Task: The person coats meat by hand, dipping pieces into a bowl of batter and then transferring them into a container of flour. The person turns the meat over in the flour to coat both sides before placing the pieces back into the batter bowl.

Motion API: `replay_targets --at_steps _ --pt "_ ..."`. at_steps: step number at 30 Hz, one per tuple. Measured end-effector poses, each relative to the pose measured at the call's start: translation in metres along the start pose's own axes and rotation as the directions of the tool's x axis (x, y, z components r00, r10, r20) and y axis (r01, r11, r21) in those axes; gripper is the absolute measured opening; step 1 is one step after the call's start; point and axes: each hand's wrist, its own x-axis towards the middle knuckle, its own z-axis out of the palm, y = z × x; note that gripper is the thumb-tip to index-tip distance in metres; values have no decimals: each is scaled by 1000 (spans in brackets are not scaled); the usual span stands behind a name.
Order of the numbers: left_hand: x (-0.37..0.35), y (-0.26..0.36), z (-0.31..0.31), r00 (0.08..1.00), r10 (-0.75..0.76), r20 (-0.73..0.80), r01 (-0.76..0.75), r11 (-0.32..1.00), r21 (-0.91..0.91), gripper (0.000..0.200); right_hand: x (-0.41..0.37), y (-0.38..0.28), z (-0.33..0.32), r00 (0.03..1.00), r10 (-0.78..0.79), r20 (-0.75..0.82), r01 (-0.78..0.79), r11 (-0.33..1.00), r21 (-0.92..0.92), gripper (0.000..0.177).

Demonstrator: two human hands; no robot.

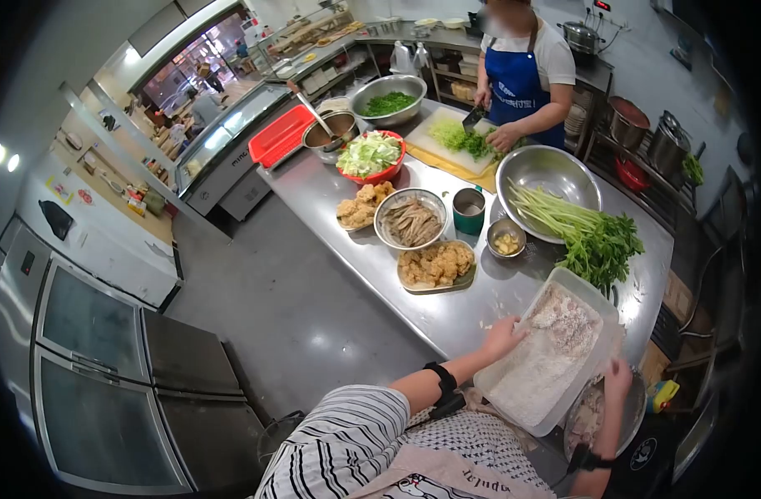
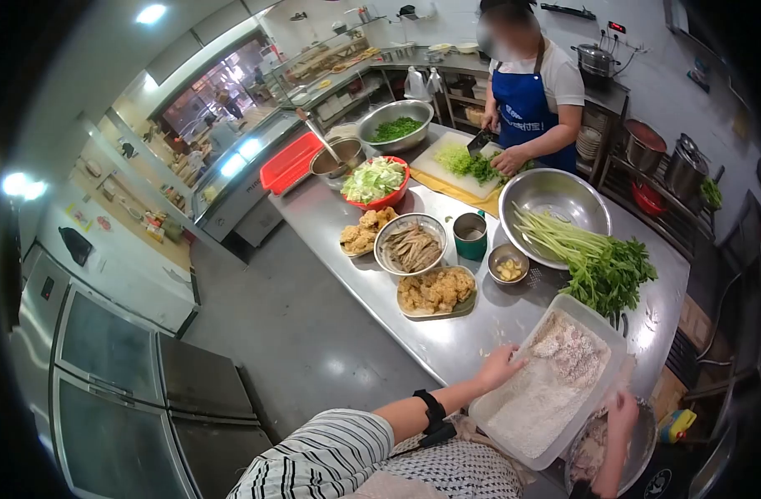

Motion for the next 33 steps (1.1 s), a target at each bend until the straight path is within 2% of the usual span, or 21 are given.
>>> replay_targets --at_steps 1,3,5,6,8,9,11,12,14,15,18,22,23,24,25,27,28,30,31,33 --pt "0 0 -1 1000 -21 15 21 1000 -14 45 -17 26 -1 997 71 34 -63 979 -192 32" --pt "2 0 0 999 -38 18 38 999 -26 44 -61 64 9 996 33 84 0 930 -367 38" --pt "2 -1 1 1000 -1 11 1 999 -46 44 -103 109 56 983 -161 -92 88 840 -535 42" --pt "4 -1 1 1000 2 4 -2 999 -44 44 -99 98 56 981 -167 -94 92 842 -532 42" --pt "3 -1 2 1000 -14 17 14 1000 -23 44 -99 46 45 994 80 74 -50 941 -336 36" --pt "3 -3 3 1000 -9 18 10 1000 -19 44 -94 61 57 994 81 70 -54 942 -331 36" --pt "6 -8 7 1000 15 -1 -15 1000 -2 44 -78 94 82 953 186 241 -199 980 31 30" --pt "4 -5 6 1000 17 -3 -17 1000 -3 44 -77 90 75 954 184 239 -197 980 31 30" --pt "1 1 -1 999 -44 32 45 999 -30 44 -71 45 43 903 246 352 -202 967 -158 34" --pt "0 1 -3 999 -48 23 48 998 -31 44 -68 56 47 904 238 356 -192 969 -158 34" --pt "0 1 1 999 -45 9 46 998 -33 45 -71 77 52 997 54 46 -48 989 -139 38" --pt "2 -4 5 1000 -21 -13 21 1000 -20 44 -72 78 80 998 -16 57 25 987 -157 41" --pt "2 -4 5 1000 -19 -21 19 1000 -18 44 -66 107 100 998 34 53 -34 999 -5 38" --pt "2 -4 5 1000 -17 -19 17 1000 -16 44 -65 107 102 995 85 57 -92 985 147 35" --pt "2 -4 5 1000 -5 -11 5 1000 -10 44 -66 108 102 995 87 53 -94 984 149 35" --pt "3 -1 2 1000 14 -6 -14 1000 -3 44 -66 108 95 992 -45 114 50 998 -46 20" --pt "2 3 -1 1000 1 4 -1 1000 1 44 -64 96 81 992 -50 112 56 997 -45 20" --pt "0 2 -2 1000 -19 10 19 1000 5 44 -65 73 49 988 76 136 -89 992 93 14" --pt "1 -1 1 1000 -5 0 5 1000 0 45 -64 86 48 987 75 139 -88 992 92 14" --pt "1 -3 3 1000 9 -6 -9 1000 -5 46 -61 102 39 986 143 83 -162 938 306 11"
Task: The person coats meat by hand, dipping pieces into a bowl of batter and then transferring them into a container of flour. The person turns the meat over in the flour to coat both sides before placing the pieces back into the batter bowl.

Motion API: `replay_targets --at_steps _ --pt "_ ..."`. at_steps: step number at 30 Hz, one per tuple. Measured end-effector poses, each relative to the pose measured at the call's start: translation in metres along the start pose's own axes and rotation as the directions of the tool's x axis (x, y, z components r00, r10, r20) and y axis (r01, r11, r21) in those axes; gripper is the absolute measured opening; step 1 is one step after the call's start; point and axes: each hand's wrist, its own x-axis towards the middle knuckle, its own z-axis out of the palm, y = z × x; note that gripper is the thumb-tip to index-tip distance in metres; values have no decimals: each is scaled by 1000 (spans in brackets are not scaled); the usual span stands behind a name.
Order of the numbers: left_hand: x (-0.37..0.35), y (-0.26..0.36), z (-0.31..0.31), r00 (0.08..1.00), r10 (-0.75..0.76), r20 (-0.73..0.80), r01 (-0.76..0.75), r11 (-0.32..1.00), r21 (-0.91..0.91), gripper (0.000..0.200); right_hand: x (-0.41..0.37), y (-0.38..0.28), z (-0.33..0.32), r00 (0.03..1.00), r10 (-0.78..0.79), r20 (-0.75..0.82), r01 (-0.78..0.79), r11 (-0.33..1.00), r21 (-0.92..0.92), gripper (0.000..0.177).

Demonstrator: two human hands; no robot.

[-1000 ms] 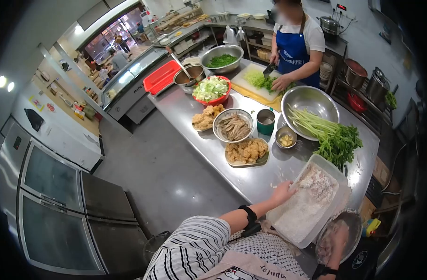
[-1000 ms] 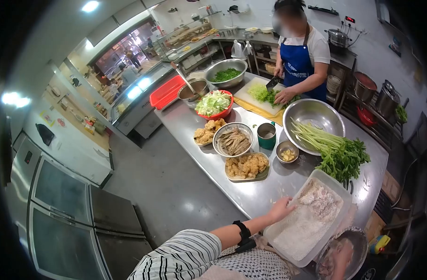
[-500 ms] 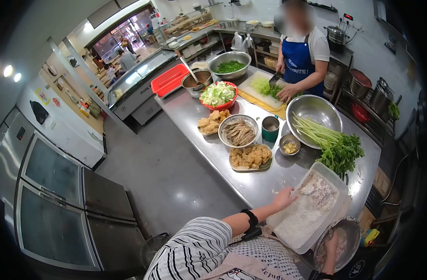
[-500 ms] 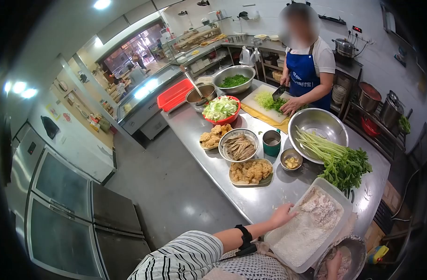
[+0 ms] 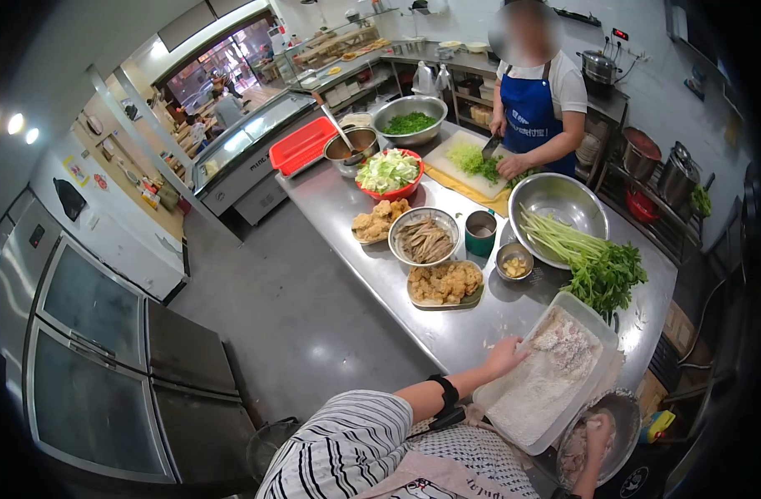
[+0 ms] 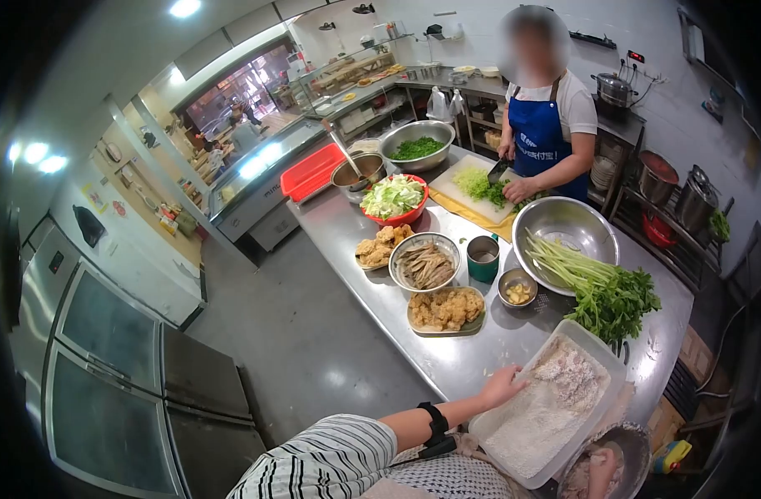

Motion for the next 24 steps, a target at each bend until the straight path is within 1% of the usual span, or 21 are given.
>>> replay_targets --at_steps 1,2,3,4,5,6,7,8,9,10,11,12,13,15,17,19,20,21,22,23,24 --pt "0 2 -1 998 -49 28 49 999 -12 47 -2 -3 -1 1000 4 -2 -4 1000 0 11" --pt "0 4 -2 993 -97 62 98 995 -23 49 -2 -5 -4 999 -22 -40 16 989 -144 15" --pt "2 -6 1 996 -89 14 89 996 6 52 -8 -21 -14 996 -39 -82 14 955 -295 20" --pt "3 -16 11 997 -76 -3 76 997 22 54 -9 -27 -19 993 -45 -105 2 926 -377 26" --pt "8 -21 6 994 -64 83 58 995 77 59 -9 -46 -27 1000 -10 20 13 989 -144 34" --pt "6 -15 4 993 -99 65 90 988 123 61 -21 -93 -35 999 -45 4 45 997 -58 31" --pt "5 -12 2 989 -133 59 126 987 101 61 -20 -90 -36 997 -74 -39 76 996 50 24" --pt "4 -7 -2 991 -117 56 110 986 122 58 -20 -102 -44 989 -143 -33 142 989 -27 25" --pt "7 -15 2 993 -100 56 92 988 121 60 -19 -100 -50 981 -181 -74 169 974 -148 25" --pt "4 -10 -2 991 -121 59 117 991 57 58 -25 -128 -58 986 -163 -43 160 985 -63 23" --pt "4 -11 0 999 -48 12 48 999 7 53 -28 -153 -65 992 -123 16 123 992 9 22" --pt "3 -5 1 1000 -16 -26 16 1000 1 50 -33 -190 -70 996 -1 84 -3 999 52 20" --pt "7 -14 5 1000 -25 13 26 997 -72 47 -33 -195 -65 991 -93 99 82 991 104 16" --pt "4 -3 3 999 -29 32 31 998 -61 46 -34 -219 -48 968 -113 223 38 949 314 15" --pt "2 -4 -2 999 -31 22 32 998 -47 43 -36 -255 -27 916 -66 396 -20 978 209 18" --pt "2 -3 -3 999 -24 23 25 998 -49 43 -24 -244 13 785 81 614 -274 934 228 21" --pt "1 -2 -4 999 -16 28 17 998 -54 42 -18 -227 32 782 79 618 -273 935 225 21" --pt "0 -3 -3 999 -21 24 22 998 -54 42 -13 -206 55 849 -43 527 -14 994 104 22" --pt "0 -4 -2 1000 -25 12 26 995 -91 41 -9 -190 72 872 -191 450 237 970 -46 22" --pt "1 -4 -1 1000 -29 -2 28 991 -129 41 -6 -179 83 868 -195 457 242 969 -47 22" --pt "1 -4 -1 999 -34 -9 32 991 -130 41 -5 -170 92 916 -148 372 246 941 -231 24"
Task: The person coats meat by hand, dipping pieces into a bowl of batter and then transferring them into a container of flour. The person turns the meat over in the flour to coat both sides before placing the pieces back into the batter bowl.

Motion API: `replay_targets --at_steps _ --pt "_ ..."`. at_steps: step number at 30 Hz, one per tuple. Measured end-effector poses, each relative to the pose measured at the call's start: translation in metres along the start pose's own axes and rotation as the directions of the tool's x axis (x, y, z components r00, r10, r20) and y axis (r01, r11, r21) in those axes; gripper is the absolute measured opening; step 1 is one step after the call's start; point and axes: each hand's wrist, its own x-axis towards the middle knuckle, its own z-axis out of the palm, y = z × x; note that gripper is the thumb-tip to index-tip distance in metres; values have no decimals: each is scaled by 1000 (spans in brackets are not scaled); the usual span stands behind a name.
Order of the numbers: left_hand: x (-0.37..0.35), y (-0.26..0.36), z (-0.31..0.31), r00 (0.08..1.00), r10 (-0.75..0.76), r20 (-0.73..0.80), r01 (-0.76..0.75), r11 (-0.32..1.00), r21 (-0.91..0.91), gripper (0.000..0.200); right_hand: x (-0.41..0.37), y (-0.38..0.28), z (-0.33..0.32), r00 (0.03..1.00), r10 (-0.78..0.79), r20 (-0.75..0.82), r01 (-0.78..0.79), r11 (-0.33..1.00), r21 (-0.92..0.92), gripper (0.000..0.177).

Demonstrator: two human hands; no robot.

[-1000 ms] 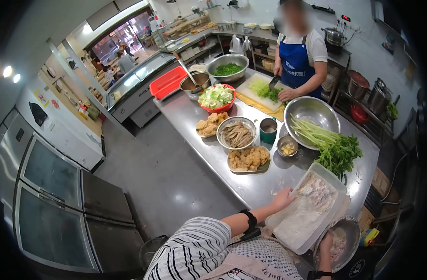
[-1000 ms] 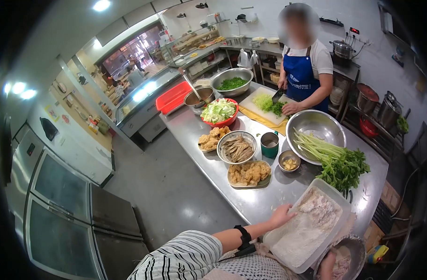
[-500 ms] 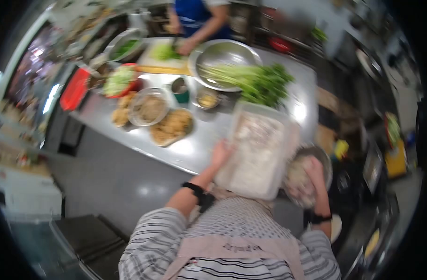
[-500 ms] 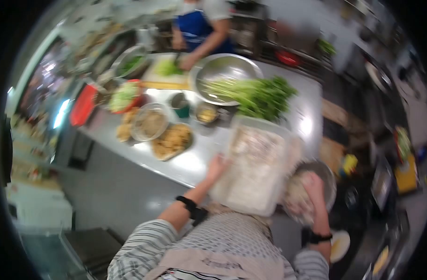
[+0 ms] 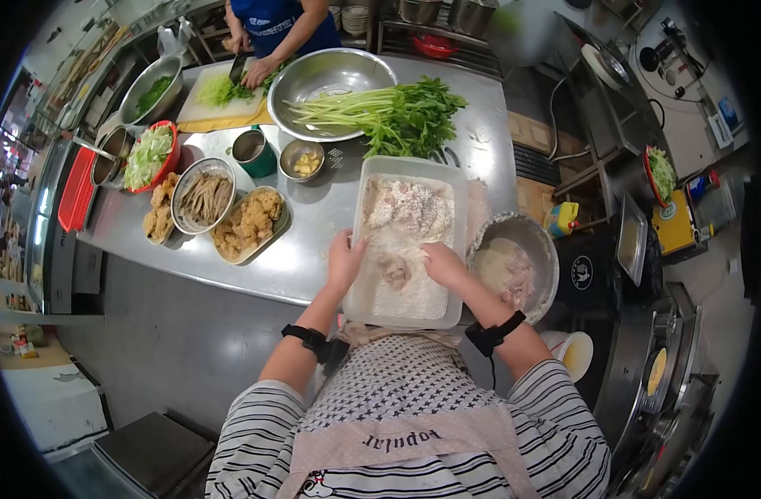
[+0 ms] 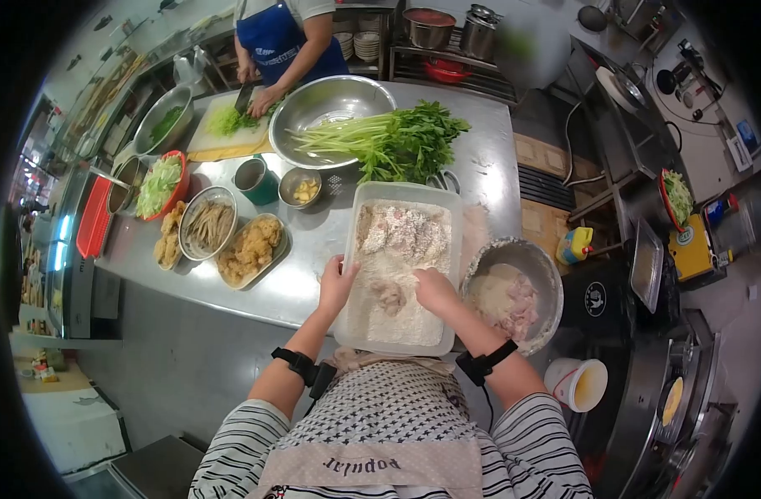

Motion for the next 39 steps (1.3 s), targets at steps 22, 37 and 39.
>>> replay_targets --at_steps 22,37,39 --pt "-2 6 -4 1000 22 16 -23 998 55 41 16 -16 36 965 214 149 -261 801 539 35" --pt "-3 7 -4 999 -7 34 7 1000 11 39 -2 -2 41 985 -8 170 48 971 -234 22" --pt "-2 6 -4 999 11 38 -12 1000 28 39 -3 0 35 994 7 111 1 997 -72 21"
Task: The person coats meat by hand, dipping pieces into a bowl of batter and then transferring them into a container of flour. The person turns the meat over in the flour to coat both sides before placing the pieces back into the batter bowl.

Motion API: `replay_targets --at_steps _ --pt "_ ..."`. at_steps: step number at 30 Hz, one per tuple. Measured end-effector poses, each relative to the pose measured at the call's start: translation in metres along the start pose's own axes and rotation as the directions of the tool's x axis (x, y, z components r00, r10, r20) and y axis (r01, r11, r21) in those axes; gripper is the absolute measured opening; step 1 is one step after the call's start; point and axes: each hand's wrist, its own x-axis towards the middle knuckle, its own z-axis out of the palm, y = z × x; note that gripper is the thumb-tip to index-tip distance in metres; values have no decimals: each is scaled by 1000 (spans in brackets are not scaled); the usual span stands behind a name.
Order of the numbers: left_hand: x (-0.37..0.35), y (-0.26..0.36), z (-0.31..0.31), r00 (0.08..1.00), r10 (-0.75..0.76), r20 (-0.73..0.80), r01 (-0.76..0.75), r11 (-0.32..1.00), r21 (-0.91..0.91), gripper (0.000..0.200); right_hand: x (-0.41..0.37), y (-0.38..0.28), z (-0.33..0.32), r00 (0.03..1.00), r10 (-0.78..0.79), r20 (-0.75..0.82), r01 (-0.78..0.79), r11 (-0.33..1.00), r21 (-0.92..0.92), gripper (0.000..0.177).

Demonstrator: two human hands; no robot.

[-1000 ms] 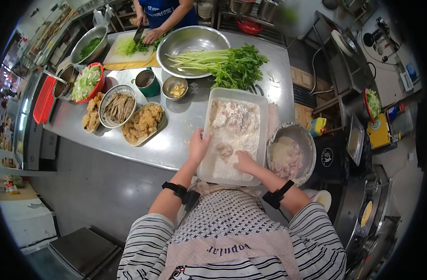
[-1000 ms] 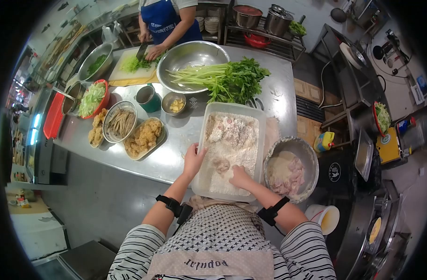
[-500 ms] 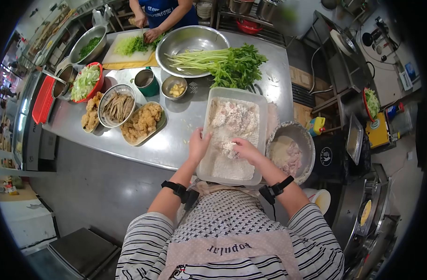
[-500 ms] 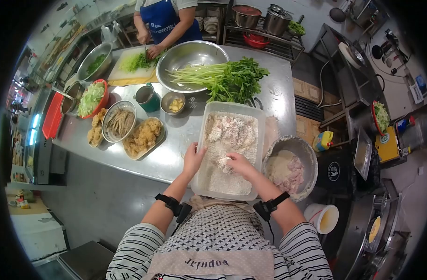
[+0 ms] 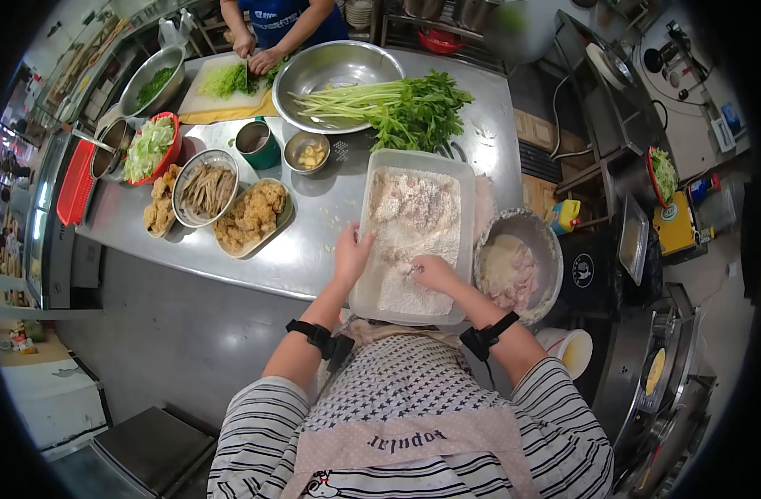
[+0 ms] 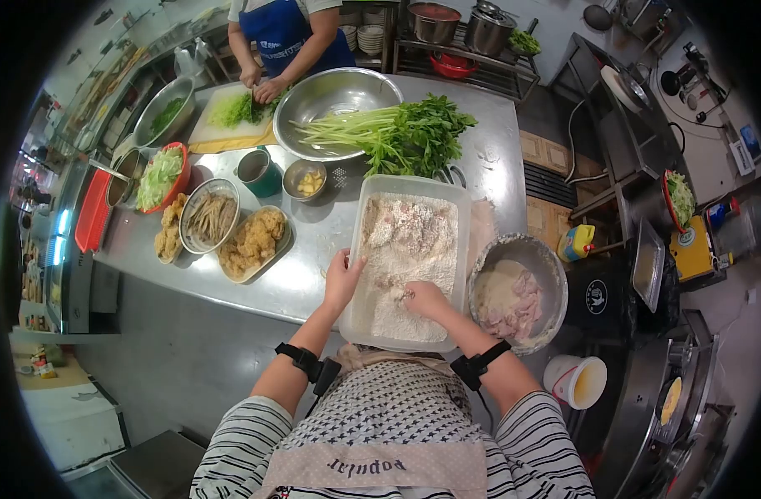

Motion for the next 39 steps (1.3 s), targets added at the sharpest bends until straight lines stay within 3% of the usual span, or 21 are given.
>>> replay_targets --at_steps 1,5,7,10,14,16,17,18,19,20,22,23,25,26,29,30,31,32,34,38,39 --pt "0 1 0 1000 0 -3 0 1000 -10 39 -2 -5 -9 998 26 -51 -17 986 165 20" --pt "-1 2 0 1000 -13 4 13 1000 -24 39 -9 -20 -35 989 127 -76 -127 992 13 15" --pt "0 2 0 1000 -15 4 15 1000 -23 39 -8 -12 -17 991 53 -119 -82 963 -255 13" --pt "1 1 -1 1000 -15 14 15 1000 -1 39 2 -13 -2 969 -64 -240 -27 934 -356 9" --pt "2 0 1 998 -49 39 50 998 -37 40 27 -22 9 938 -203 -281 109 943 -316 13" --pt "1 1 0 999 -20 28 20 1000 -2 40 36 -24 10 998 -70 11 71 985 -158 13" --pt "1 0 -1 1000 2 13 -3 1000 29 40 38 -22 6 997 -71 10 72 985 -158 13" --pt "1 -1 -1 1000 1 10 -1 1000 28 40 36 -24 -4 991 57 124 -79 981 177 16" --pt "2 -3 0 1000 0 9 0 1000 11 40 34 -24 -11 952 140 272 -257 846 466 18" --pt "1 -4 2 1000 -1 9 1 1000 -8 40 32 -20 -14 951 140 276 -259 849 461 18" --pt "0 -1 1 1000 -20 16 21 1000 -6 40 27 -8 -15 924 222 313 -380 636 671 24" --pt "0 1 0 999 -35 24 35 999 3 41 27 3 -11 923 221 315 -381 637 670 24" --pt "2 -4 1 1000 -18 19 18 1000 -3 41 28 13 -7 865 211 455 -499 270 824 30" --pt "3 -6 2 1000 0 16 1 1000 -10 41 27 18 -5 866 211 454 -498 268 825 30" --pt "0 2 0 1000 -18 10 18 1000 7 41 13 -6 -21 817 403 413 -563 399 724 25" --pt "1 -1 1 1000 -19 11 19 1000 8 41 9 -6 -15 942 318 105 -329 823 464 20" --pt "2 -4 2 1000 -5 11 5 1000 -4 40 7 -5 -11 989 69 -128 -67 998 14 15" --pt "3 -7 3 1000 10 12 -9 1000 -17 40 7 -2 -8 989 69 -127 -68 998 16 15" --pt "1 -5 3 1000 23 -1 -23 1000 -5 40 2 -15 -17 935 -249 -252 166 937 -307 10" --pt "3 -5 2 999 -21 32 21 1000 9 42 15 -3 4 954 -276 -118 233 928 -289 7" --pt "2 -3 1 999 -21 33 21 1000 9 42 19 -5 4 986 -134 -98 94 938 -334 7"
